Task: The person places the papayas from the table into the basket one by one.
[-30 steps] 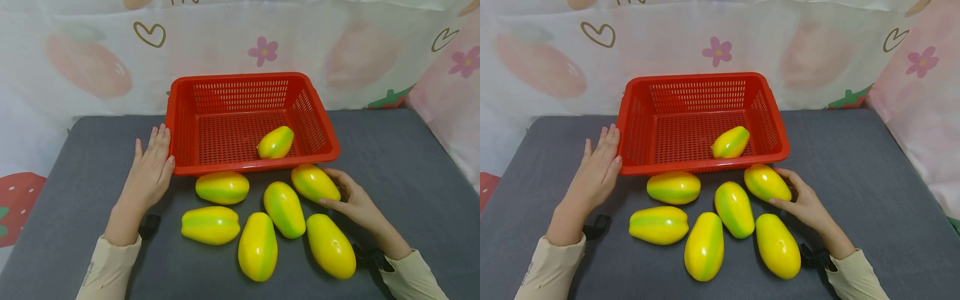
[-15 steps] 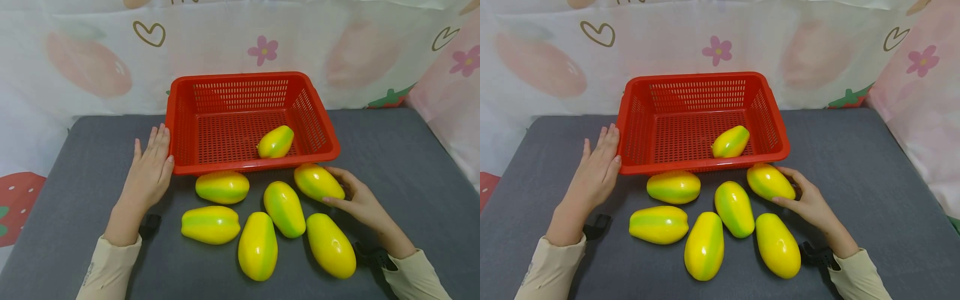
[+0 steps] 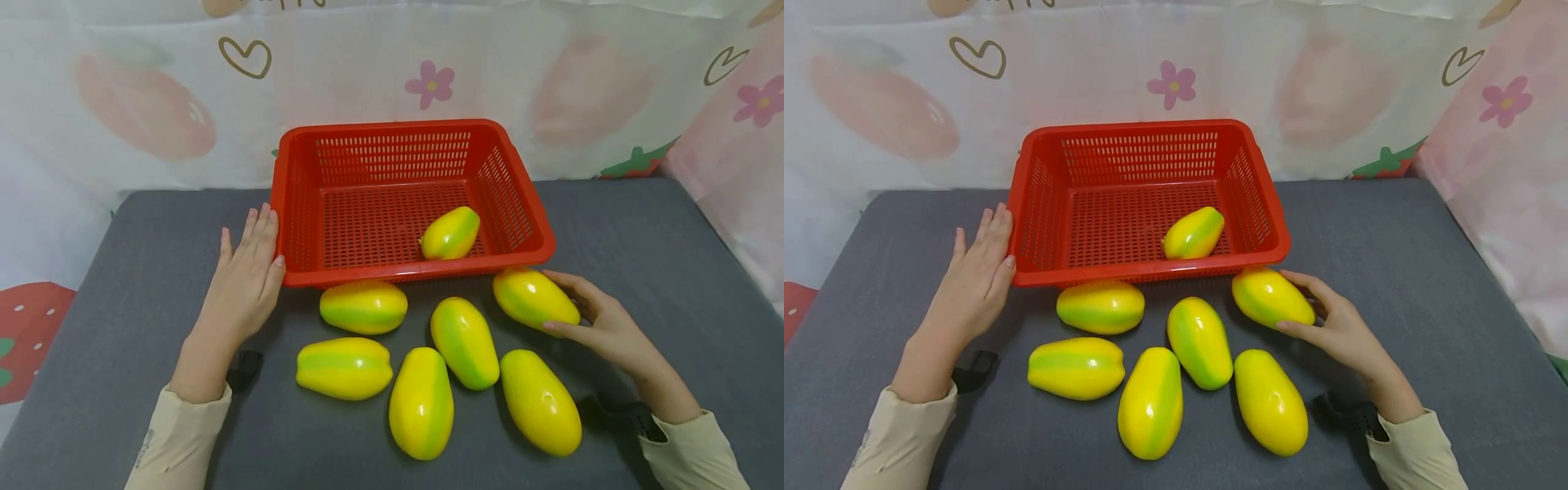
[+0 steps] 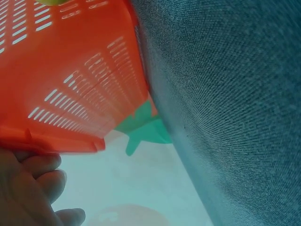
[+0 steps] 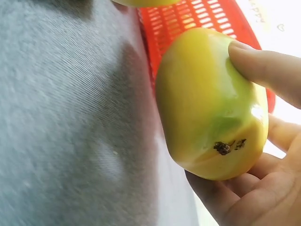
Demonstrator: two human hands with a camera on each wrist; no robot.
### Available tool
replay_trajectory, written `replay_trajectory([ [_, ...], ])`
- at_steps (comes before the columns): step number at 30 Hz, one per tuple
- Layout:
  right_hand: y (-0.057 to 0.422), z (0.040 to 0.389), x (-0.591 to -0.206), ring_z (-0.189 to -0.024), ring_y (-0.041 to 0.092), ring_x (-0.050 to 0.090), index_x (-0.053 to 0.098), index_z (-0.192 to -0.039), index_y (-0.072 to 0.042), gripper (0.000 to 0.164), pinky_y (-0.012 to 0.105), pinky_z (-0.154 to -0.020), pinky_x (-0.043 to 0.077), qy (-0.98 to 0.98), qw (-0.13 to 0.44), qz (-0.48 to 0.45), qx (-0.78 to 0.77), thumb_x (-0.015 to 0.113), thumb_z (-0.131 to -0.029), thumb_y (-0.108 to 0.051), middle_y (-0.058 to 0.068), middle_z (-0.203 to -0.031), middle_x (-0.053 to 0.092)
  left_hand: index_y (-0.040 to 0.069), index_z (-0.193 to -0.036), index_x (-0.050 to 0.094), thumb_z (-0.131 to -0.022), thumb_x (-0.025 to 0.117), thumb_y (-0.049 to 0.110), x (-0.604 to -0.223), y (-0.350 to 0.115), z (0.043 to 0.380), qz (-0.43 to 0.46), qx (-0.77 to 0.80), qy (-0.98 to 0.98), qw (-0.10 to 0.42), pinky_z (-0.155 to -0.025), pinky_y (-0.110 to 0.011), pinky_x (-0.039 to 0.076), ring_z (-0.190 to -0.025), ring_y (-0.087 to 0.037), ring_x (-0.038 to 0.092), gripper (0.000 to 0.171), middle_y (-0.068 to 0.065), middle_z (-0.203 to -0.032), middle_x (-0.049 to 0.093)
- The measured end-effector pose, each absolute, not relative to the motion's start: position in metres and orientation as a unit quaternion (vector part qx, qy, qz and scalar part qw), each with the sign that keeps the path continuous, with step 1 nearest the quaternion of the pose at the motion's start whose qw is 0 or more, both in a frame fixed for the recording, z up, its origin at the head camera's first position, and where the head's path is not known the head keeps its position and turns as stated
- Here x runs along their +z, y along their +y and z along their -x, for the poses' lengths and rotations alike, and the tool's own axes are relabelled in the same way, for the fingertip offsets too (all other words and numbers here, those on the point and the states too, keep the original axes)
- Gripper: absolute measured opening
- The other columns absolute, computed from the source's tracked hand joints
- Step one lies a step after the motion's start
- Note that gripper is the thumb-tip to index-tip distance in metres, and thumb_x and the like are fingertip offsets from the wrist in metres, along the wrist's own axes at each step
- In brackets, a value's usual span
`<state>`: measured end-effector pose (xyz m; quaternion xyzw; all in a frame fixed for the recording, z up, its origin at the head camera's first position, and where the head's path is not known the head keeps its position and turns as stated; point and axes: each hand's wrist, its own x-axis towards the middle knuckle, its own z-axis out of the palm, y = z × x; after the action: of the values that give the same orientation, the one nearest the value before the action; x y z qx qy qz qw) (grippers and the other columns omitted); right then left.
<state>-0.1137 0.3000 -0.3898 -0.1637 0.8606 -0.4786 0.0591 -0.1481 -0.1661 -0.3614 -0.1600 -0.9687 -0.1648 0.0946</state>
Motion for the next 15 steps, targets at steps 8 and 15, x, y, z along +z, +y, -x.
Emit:
replay_trajectory([
  [8,0.306,0.114,-0.379,-0.099,0.008,0.055,0.04,-0.143,-0.009,0.067,0.015,-0.08,0.044,0.865,0.053,0.189,-0.462,0.068,-0.083,0.001,-0.006,-0.126,0.051,-0.002,-0.149,0.012,-0.099,0.034,0.021,-0.361,-0.168,0.148,0.163,-0.17,-0.966,0.105,-0.112,-0.055,-0.002,-0.144,-0.029,0.006,0.06,-0.017,-0.156,0.011],
  [15,0.308,0.107,-0.37,-0.099,0.009,0.055,0.04,-0.141,-0.005,0.069,0.014,-0.083,0.043,0.852,0.046,0.23,-0.467,0.067,-0.079,0.01,-0.006,-0.131,0.05,-0.001,-0.15,0.011,-0.099,0.033,0.022,-0.363,-0.167,0.148,0.166,-0.182,-0.964,0.1,-0.112,-0.054,-0.003,-0.144,-0.028,0.005,0.06,-0.016,-0.156,0.01],
])
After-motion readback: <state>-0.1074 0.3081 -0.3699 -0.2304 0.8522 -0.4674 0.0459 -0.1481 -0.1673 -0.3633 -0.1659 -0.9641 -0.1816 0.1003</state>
